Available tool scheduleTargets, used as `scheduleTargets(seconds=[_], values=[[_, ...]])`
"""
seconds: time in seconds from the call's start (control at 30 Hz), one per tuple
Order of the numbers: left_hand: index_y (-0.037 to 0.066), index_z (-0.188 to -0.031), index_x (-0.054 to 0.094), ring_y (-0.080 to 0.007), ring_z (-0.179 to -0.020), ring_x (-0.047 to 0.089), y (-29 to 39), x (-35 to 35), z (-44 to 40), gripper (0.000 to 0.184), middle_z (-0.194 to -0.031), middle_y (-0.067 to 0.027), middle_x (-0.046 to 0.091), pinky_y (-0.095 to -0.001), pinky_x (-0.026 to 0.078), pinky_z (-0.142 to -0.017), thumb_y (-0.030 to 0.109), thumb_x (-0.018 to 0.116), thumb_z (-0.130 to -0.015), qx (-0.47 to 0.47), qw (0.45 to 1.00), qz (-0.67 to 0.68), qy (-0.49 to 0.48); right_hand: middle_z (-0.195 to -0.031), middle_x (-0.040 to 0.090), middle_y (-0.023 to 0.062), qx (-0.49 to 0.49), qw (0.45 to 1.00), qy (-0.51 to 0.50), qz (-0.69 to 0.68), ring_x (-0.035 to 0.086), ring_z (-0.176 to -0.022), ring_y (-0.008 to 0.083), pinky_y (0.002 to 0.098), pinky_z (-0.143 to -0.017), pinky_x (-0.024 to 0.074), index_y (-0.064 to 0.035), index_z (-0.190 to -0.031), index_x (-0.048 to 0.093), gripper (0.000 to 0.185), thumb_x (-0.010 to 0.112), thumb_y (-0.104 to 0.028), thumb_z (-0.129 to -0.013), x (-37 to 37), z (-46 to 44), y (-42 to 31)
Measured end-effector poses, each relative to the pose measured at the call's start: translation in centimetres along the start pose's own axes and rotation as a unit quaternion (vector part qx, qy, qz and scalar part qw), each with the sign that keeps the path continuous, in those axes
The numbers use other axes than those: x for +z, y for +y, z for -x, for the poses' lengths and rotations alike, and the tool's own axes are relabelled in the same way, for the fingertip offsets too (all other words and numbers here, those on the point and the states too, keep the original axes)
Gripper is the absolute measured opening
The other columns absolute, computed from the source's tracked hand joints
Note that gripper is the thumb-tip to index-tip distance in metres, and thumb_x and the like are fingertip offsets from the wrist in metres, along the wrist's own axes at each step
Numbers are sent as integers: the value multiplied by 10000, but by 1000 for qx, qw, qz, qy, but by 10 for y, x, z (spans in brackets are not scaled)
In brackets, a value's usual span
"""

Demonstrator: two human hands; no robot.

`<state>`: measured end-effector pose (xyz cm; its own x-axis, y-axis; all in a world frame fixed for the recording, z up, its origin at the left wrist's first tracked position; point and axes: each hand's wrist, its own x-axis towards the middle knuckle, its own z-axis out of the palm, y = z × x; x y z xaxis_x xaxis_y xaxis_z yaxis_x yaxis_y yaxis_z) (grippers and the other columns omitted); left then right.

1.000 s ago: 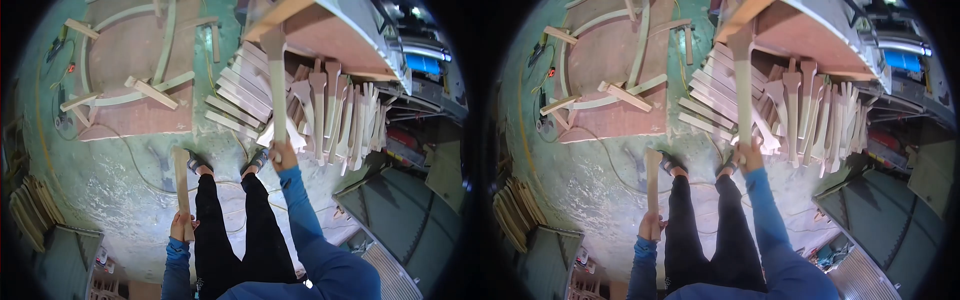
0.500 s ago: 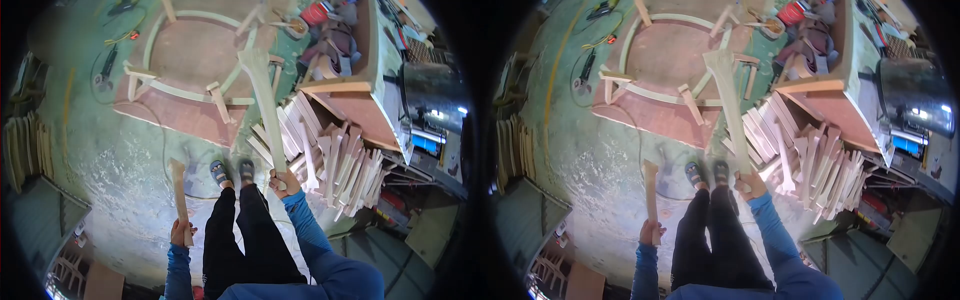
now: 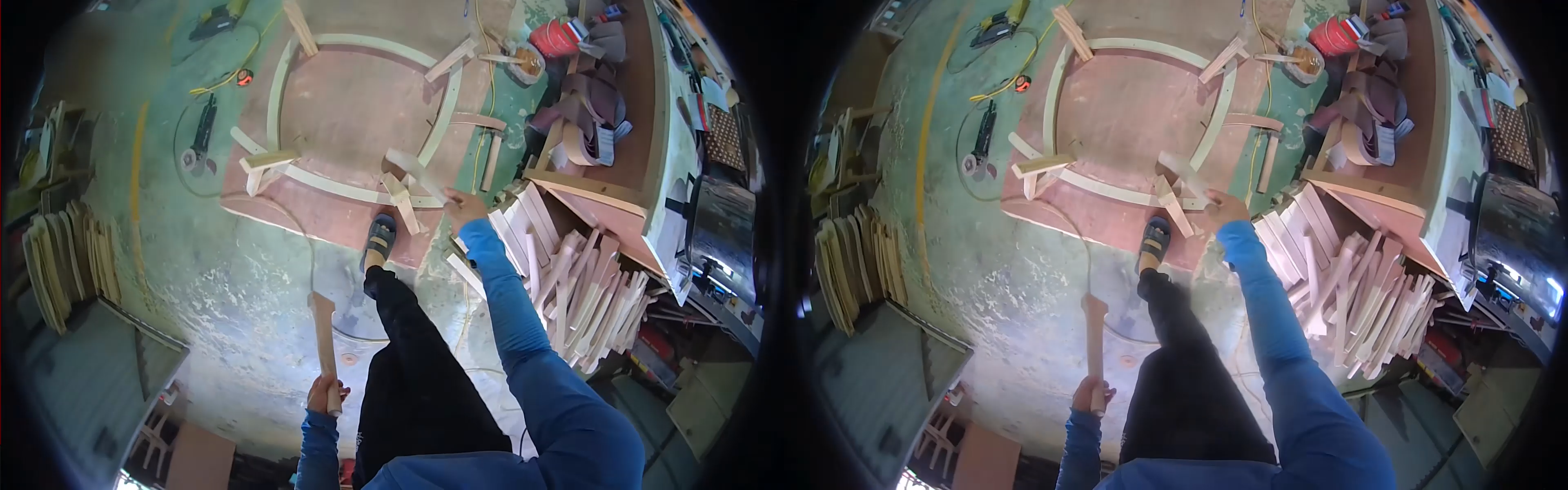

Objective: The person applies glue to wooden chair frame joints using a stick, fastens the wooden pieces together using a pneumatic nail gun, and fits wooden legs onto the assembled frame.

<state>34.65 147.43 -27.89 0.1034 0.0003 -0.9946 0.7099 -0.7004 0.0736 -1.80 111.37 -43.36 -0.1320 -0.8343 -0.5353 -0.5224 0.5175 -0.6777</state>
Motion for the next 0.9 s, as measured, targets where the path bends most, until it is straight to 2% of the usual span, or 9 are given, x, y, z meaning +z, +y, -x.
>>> scheduleTargets(seconds=[0.03, 0.13, 0.2, 0.3, 0.43, 0.5, 0.6, 0.73, 0.9], values=[[46, -1028, 525, -244, -579, 638, 17, 14, 2, 240, -749, -92, 582, -355, 559, -545, 222, 610, -888, 8, 1000, -23, 0, -896, 701, 162, -79, 993, 6, 85, 682, -739, 290, 383, -697, 542, -98, -1210, 627, 439, 596, -194, -782, 8, -15, 2], [3, -1095, 536, -203, -567, 622, 60, 29, -17, 290, -749, -86, 587, -322, 550, -540, 183, 606, -878, 32, 994, -78, -72, -914, 698, 186, -42, 977, -55, 200, 677, -786, 326, 409, -734, 533, -99, -1160, 658, 399, 592, -171, -773, 20, -17, -67], [-23, -1275, 479, -173, -542, 599, 98, 67, -3, 479, -757, -95, 602, -300, 532, -517, 114, 643, -846, 83, 979, -186, -24, -880, 688, 196, -54, 950, -92, 293, 645, -807, 404, 470, -771, 526, -148, -1132, 666, 382, 618, -244, -765, 40, -30, -74], [-12, -1410, 378, -145, -542, 592, 145, 107, 13, 684, -776, -103, 621, -284, 512, -498, 66, 690, -806, 167, 938, -303, -27, -835, 681, 195, -73, 931, -83, 349, 634, -855, 408, 478, -769, 528, -131, -1107, 657, 368, 639, -265, -765, 43, -33, -108], [-3, -1373, 451, -224, -827, 651, 222, 137, 33, 747, -962, -161, 659, -332, 523, -718, 106, 760, -702, 315, 766, -560, 12, -872, 673, 213, -58, 927, -143, 342, 623, -917, 405, 479, -795, 526, -106, -1062, 653, 339, 654, -274, -767, 57, -44, -106], [29, -1336, 502, -299, -817, 634, 257, 139, 24, 677, -925, -182, 637, -377, 510, -730, 198, 743, -726, 434, 681, -590, -11, -995, 647, 230, -42, 927, -183, 324, 624, -941, 401, 487, -816, 520, -118, -1099, 632, 365, 657, -281, -773, 61, -40, -109], [229, -1381, 450, -391, -826, 609, 337, 204, 54, 669, -930, -175, 594, -487, 498, -715, 225, 691, -757, 404, 459, -788, 71, -1016, 608, 169, -1, 908, -206, 365, 633, -933, 370, 473, -809, 528, -150, -1169, 600, 427, 647, -319, -780, 57, -27, -135], [232, -1285, 496, -386, -834, 628, 421, 260, 17, 527, -960, -161, 597, -498, 509, -727, 202, 630, -776, 398, 268, -872, 94, -1106, 575, 186, 59, 905, -204, 367, 633, -953, 408, 505, -799, 521, -213, -1290, 483, 556, 671, -360, -788, 59, -24, -139], [208, -1154, 585, -364, -918, 647, 493, 336, -52, 392, -993, -137, 650, -467, 525, -776, 192, 639, -765, 325, 227, -914, 88, -1053, 606, 168, 60, 924, -144, 349, 645, -948, 355, 465, -794, 527, -133, -1129, 595, 388, 651, -316, -791, 68, -30, -130]])
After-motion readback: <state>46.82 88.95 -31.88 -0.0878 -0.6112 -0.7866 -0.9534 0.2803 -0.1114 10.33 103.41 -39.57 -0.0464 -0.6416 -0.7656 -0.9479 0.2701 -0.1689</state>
